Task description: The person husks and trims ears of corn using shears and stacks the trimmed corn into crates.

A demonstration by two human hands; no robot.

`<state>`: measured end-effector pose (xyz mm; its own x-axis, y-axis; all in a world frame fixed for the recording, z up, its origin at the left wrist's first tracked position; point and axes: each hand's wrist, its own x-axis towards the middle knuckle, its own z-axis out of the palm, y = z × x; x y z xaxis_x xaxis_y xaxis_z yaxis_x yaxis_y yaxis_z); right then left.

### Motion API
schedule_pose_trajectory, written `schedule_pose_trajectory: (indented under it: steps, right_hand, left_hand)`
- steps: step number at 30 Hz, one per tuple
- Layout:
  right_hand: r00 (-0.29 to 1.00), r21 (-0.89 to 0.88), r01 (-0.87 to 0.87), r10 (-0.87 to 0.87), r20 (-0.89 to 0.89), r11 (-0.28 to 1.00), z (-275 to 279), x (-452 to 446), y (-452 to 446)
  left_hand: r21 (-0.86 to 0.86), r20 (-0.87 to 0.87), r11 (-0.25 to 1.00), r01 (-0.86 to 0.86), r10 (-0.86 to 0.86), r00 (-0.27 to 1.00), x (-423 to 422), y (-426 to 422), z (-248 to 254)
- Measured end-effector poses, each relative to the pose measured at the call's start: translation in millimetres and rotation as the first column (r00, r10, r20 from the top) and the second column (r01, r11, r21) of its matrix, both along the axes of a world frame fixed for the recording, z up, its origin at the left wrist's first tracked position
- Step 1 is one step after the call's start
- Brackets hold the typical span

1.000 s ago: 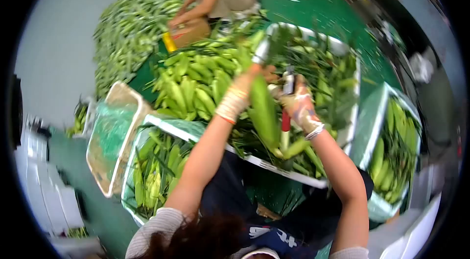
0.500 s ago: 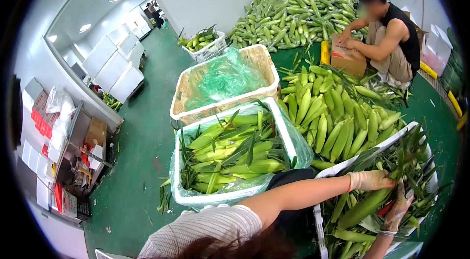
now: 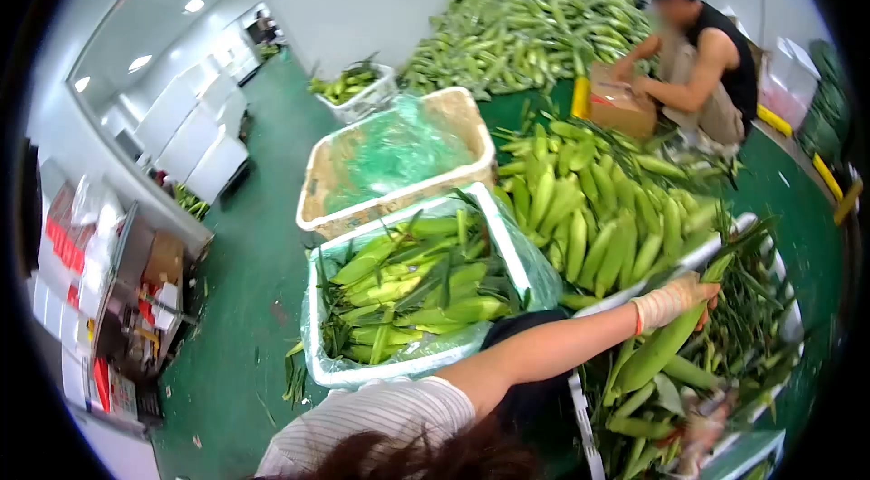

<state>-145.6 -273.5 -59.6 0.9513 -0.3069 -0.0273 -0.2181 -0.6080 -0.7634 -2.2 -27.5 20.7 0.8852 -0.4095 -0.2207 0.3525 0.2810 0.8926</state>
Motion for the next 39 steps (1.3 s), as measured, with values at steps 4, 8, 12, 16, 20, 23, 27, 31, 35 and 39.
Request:
schedule_pose_trajectory:
  steps: [4,8,12,16,20,23,27,31,35,39]
  right_hand:
    - [0.991,0.763,-0.12,0.123,0.054,0.636,46,-33,98]
    - [0.999,0.734,-0.027,-0.008,0.044,0.679,38,-30,98]
    - [0.971,0.374,-0.118,0.185,-0.15,0.92,43,-36,73]
    - [0.94,0.163,-0.227,0.26,-0.22,0.96,60,-40,44]
    - [0.91,0.343,-0.348,0.402,-0.101,0.873,68,-36,31]
    - [0.923,0.523,-0.265,0.371,-0.106,0.81,53,-43,32]
    - [0.98,0.877,0.065,0.136,-0.146,0.475,32,-52,26]
    - [0.941,0.489,-0.048,0.204,-0.269,0.871,55,-51,30]
    - [0.844,0.219,-0.058,0.166,-0.511,0.974,34,-56,38]
    - [0.964,0.327,0.149,-0.063,-0.258,0.933,33,-79,49]
  left_hand:
    - [-0.47,0.067,0.853,0.229,-0.224,0.972,-39,-30,-25]
    - [0.08,0.139,0.924,0.374,-0.382,0.914,-59,-20,-6]
    - [0.519,0.317,0.825,0.224,-0.43,0.846,-53,-17,-23]
    - [0.67,0.228,0.679,0.299,-0.573,0.787,-47,-5,1]
    - [0.686,0.068,0.512,0.517,-0.752,0.655,-45,-7,-2]
    - [0.68,-0.006,0.359,0.639,-0.869,0.494,-27,-3,-7]
    - [0.639,-0.005,0.543,0.544,-0.704,0.71,-6,19,0]
    - [0.207,-0.152,0.974,0.094,-0.063,0.986,91,83,-34]
    - [-0.021,0.145,0.985,-0.17,0.171,0.974,132,31,-67]
    - [0.063,0.206,0.953,0.297,-0.304,0.93,35,-147,-75]
